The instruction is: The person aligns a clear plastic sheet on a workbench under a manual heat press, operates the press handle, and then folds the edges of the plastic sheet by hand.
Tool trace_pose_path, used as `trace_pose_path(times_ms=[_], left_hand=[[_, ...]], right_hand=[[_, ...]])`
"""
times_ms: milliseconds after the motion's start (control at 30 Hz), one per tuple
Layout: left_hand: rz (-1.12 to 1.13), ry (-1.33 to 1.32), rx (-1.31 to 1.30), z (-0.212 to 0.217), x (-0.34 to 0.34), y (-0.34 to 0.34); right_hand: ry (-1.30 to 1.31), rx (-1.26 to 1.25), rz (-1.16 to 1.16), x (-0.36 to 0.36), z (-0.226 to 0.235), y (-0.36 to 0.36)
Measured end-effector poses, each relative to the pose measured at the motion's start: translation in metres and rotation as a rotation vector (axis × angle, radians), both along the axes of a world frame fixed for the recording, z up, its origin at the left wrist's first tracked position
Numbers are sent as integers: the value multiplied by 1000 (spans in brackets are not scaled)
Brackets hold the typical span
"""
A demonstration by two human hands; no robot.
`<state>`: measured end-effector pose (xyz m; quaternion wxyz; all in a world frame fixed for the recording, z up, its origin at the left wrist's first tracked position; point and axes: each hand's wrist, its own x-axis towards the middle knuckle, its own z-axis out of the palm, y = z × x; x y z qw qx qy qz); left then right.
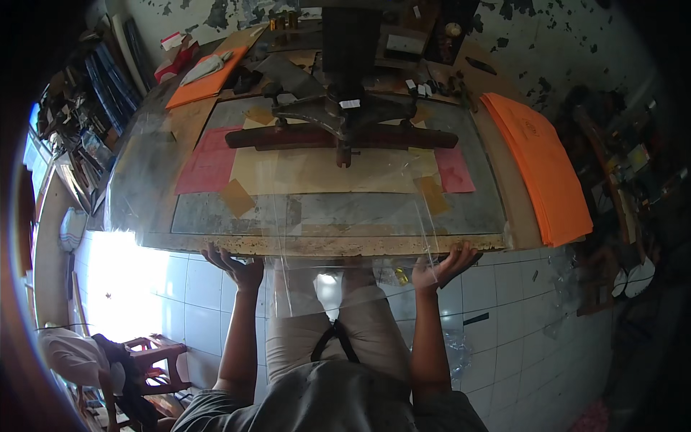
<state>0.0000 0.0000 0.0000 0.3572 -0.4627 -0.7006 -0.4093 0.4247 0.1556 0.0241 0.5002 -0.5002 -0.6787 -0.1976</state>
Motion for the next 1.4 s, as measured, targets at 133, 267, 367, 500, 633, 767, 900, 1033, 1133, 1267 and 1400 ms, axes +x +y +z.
trace_pose_path(times_ms=[133,267,367,500,633,767,900,1033,1133,1267,1400], left_hand=[[-4,-1,12,4,4,0],[35,-1,9,6,6,1],[26,-18,1,6,6,0],[32,-13,5,7,6,1],[-8,-13,16,7,6,1],[-1,-21,6,4,5,0],[6,-24,-1,3,6,1],[-1,-12,13,2,6,1],[9,-11,19,-2,3,1],[29,10,25,-5,2,1],[37,17,25,-4,3,2]], right_hand=[[-17,5,6,-1,7,-2],[-16,28,22,1,6,0],[2,35,35,0,4,0],[6,12,47,-1,5,-2],[-2,28,55,-1,7,-2],[8,2,48,-2,8,-3],[11,-8,55,0,8,-4],[6,-8,42,-1,8,-4],[-2,-11,28,-1,8,-5],[-14,-6,16,0,8,-5],[-23,23,16,0,6,-2]])
